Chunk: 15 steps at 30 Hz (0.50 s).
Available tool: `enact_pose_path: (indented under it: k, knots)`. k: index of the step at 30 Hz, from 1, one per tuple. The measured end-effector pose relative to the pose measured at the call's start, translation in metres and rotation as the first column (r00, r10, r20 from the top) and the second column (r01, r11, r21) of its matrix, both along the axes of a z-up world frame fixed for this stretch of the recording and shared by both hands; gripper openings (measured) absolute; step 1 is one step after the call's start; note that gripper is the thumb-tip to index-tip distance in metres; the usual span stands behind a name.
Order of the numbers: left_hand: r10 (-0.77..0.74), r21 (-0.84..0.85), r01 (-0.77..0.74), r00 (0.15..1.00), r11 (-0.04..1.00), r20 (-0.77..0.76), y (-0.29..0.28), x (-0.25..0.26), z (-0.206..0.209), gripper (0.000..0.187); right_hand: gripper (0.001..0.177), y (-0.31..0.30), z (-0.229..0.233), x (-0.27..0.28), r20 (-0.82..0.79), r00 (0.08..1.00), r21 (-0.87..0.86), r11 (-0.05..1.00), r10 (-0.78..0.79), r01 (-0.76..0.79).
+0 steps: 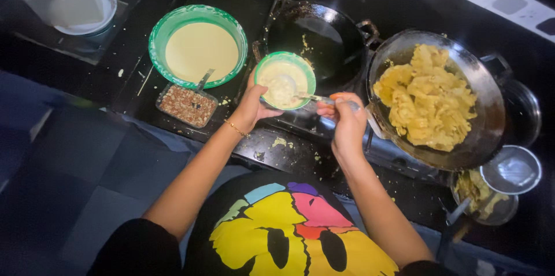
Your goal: The person scoops batter from a bowl and pours it into hot oil in a wok to fry. They use a slotted spoon to stir and flip the frying items, then remove the cooked pieces and place them into a container. The process is repeated with additional batter.
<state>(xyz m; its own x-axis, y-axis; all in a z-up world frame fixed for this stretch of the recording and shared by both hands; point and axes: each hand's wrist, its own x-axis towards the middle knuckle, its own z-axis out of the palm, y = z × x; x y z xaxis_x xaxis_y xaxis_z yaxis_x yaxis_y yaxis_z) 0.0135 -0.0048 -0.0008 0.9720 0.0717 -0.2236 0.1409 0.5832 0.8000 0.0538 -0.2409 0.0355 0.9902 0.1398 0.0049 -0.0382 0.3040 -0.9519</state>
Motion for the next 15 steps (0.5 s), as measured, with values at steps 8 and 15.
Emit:
enact_pose_path:
  k: [8, 15]
  knots:
    - [0.02, -0.014, -0.02, 0.999, 1.0, -0.043, 0.008, 0.017, 0.002, 0.073, 0.013, 0.006, 0.006, 0.013, 0.078, 0.994, -0.079, 0.994, -0.073, 0.079]
    - [0.021, 0.004, -0.021, 0.996, 1.0, -0.085, 0.032, 0.033, 0.01, 0.076, 0.009, 0.012, 0.009, 0.022, -0.077, 0.991, 0.004, 0.994, -0.11, 0.11]
